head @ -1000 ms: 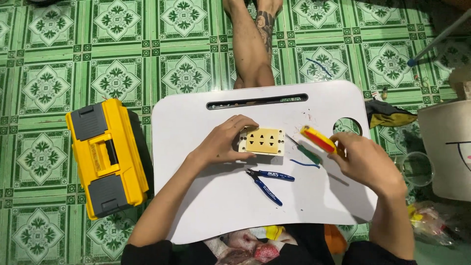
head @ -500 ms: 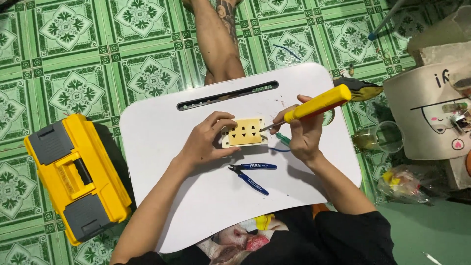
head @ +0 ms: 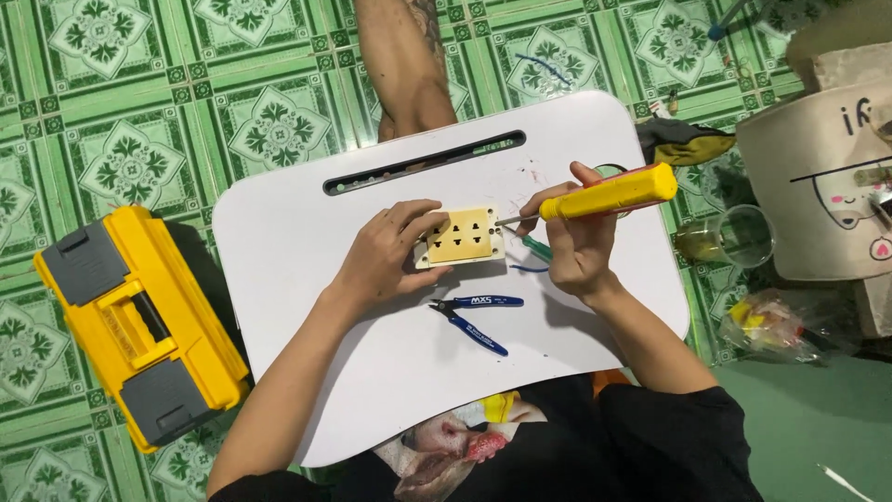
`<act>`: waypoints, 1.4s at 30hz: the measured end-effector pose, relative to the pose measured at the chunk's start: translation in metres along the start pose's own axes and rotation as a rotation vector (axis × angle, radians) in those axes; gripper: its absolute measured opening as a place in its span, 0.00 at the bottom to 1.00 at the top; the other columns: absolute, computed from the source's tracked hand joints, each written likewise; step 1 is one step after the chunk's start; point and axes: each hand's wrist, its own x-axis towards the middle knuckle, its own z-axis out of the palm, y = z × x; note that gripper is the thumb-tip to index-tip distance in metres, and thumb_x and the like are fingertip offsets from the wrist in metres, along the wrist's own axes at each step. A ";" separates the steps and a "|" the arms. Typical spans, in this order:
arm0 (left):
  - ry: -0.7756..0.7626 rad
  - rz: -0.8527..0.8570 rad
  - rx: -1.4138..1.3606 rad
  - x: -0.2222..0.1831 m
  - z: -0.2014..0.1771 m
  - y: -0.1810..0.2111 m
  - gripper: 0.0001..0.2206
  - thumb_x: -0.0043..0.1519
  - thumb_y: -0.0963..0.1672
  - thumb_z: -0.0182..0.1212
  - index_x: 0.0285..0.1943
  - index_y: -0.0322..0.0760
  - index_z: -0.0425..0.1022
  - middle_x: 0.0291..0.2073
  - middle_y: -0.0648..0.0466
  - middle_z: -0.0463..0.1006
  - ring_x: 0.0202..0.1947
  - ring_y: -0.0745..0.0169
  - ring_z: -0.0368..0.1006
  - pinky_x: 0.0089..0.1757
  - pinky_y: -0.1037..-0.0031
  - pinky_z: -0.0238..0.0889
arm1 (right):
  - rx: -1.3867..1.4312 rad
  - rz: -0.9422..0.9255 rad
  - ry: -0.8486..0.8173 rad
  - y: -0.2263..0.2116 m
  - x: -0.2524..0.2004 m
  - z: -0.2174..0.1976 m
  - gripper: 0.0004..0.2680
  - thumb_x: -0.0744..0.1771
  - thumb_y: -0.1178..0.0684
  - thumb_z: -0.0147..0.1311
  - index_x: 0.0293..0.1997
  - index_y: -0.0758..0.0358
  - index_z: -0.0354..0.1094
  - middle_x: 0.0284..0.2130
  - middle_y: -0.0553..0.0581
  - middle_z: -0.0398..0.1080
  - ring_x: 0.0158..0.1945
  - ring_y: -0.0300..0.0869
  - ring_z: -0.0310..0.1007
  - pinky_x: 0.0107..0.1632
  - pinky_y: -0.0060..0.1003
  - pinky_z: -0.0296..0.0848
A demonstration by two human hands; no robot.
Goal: Disassembling an electrical socket housing using a screwdriver and pliers on a portable desk.
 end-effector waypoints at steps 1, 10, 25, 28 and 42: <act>-0.004 -0.019 0.003 0.001 0.000 0.001 0.29 0.58 0.56 0.65 0.66 0.51 0.60 0.57 0.51 0.69 0.52 0.53 0.74 0.49 0.67 0.71 | 0.015 0.009 -0.008 0.000 0.000 -0.001 0.16 0.72 0.52 0.38 0.68 0.59 0.40 0.39 0.62 0.72 0.34 0.44 0.76 0.44 0.34 0.80; -0.028 -0.037 -0.010 -0.002 0.001 -0.004 0.34 0.58 0.59 0.64 0.68 0.53 0.55 0.56 0.52 0.69 0.55 0.56 0.72 0.52 0.70 0.69 | -0.044 -0.015 -0.011 0.009 -0.013 -0.005 0.20 0.69 0.55 0.45 0.67 0.65 0.40 0.37 0.68 0.72 0.33 0.52 0.76 0.45 0.42 0.79; -0.040 -0.028 -0.013 -0.001 0.000 -0.003 0.32 0.59 0.60 0.61 0.68 0.53 0.55 0.55 0.54 0.70 0.56 0.59 0.70 0.53 0.71 0.68 | -0.055 -0.047 -0.052 0.016 -0.018 -0.001 0.21 0.67 0.62 0.52 0.65 0.69 0.45 0.38 0.67 0.73 0.36 0.51 0.79 0.48 0.46 0.80; -0.031 -0.018 -0.011 -0.002 0.003 -0.007 0.32 0.59 0.59 0.62 0.68 0.51 0.56 0.55 0.54 0.70 0.56 0.58 0.70 0.53 0.70 0.68 | -0.183 -0.096 -0.115 0.006 -0.007 -0.003 0.16 0.69 0.62 0.52 0.63 0.70 0.53 0.39 0.64 0.75 0.36 0.48 0.80 0.51 0.47 0.79; -0.024 -0.010 -0.031 -0.004 0.011 -0.012 0.32 0.58 0.58 0.62 0.69 0.50 0.60 0.53 0.54 0.71 0.53 0.56 0.71 0.51 0.68 0.68 | -0.036 0.085 -0.240 -0.007 0.008 0.000 0.04 0.65 0.67 0.58 0.36 0.66 0.76 0.30 0.60 0.76 0.31 0.46 0.80 0.42 0.44 0.82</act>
